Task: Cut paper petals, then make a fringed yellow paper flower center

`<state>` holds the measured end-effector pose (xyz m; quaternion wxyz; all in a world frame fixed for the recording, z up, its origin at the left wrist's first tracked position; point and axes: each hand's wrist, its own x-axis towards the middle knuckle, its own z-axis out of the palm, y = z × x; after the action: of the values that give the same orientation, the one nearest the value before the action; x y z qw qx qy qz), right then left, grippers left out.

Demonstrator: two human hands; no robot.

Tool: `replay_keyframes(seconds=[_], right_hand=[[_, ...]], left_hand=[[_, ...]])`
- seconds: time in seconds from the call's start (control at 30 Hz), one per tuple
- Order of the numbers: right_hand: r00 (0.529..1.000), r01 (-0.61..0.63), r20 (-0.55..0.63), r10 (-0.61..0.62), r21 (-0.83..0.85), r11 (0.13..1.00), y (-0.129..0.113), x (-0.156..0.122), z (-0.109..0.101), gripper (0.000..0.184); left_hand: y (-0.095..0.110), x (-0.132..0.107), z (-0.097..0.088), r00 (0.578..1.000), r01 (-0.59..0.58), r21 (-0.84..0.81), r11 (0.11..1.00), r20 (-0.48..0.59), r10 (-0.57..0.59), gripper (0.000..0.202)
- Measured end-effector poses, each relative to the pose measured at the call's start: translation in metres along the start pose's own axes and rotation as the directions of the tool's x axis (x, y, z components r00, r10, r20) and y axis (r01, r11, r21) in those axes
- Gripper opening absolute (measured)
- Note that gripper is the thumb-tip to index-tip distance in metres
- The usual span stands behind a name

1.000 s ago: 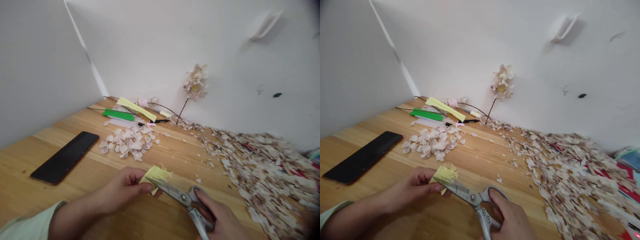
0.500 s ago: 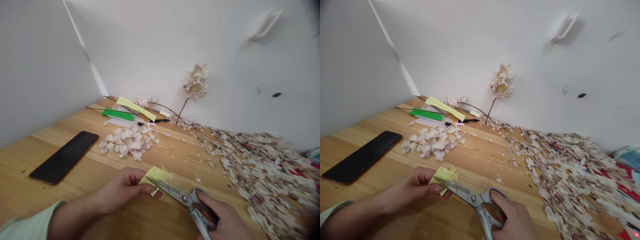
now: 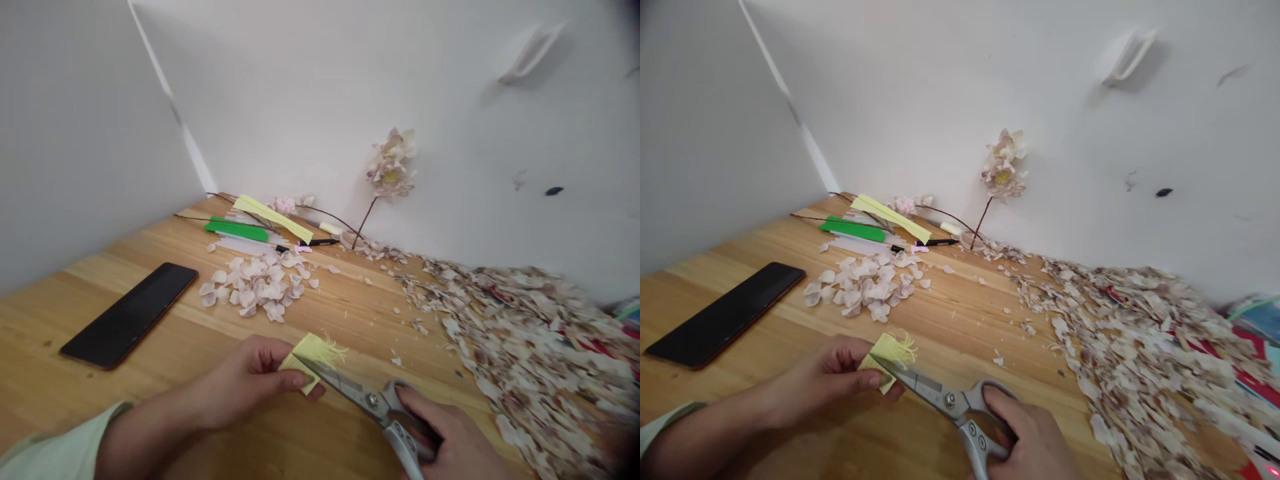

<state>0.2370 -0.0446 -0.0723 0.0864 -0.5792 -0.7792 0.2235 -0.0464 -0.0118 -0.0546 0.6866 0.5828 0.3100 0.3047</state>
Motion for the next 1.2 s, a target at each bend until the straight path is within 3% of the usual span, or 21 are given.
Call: replay_keyframes(seconds=[0.1, 0.33, 0.5, 0.6, 1.0, 1.2], right_hand=[[0.999, 0.033, -0.040, -0.034, -0.008, 0.999, 0.002, -0.001, 0.000, 0.020], [0.997, -0.045, 0.063, 0.047, -0.026, 0.999, -0.005, 0.000, -0.001, 0.024], [0.998, -0.041, -0.058, 0.038, -0.053, 0.998, 0.000, -0.001, 0.004, 0.056], [0.995, -0.044, -0.088, 0.039, -0.059, 0.997, 0.006, -0.003, 0.007, 0.064], [0.999, -0.034, -0.013, 0.033, -0.064, 0.997, -0.004, -0.002, 0.010, 0.067], [1.000, -0.021, -0.021, 0.020, -0.057, 0.998, -0.013, 0.000, 0.004, 0.052]], left_hand=[[0.000, 0.000, 0.000, 1.000, -0.007, 0.004, 1.000, 0.000, 0.007, 0.019], [-0.002, 0.000, 0.000, 1.000, -0.017, -0.006, 1.000, 0.001, 0.017, 0.018], [-0.002, -0.001, -0.001, 0.999, -0.028, 0.042, 0.999, -0.028, 0.030, 0.018], [-0.003, -0.001, -0.002, 0.997, -0.047, 0.092, 0.995, -0.054, 0.053, 0.018], [-0.006, 0.001, -0.002, 0.996, -0.049, 0.132, 0.990, -0.066, 0.058, 0.017], [-0.006, 0.000, -0.001, 0.997, -0.053, 0.090, 0.995, -0.055, 0.058, 0.017]])
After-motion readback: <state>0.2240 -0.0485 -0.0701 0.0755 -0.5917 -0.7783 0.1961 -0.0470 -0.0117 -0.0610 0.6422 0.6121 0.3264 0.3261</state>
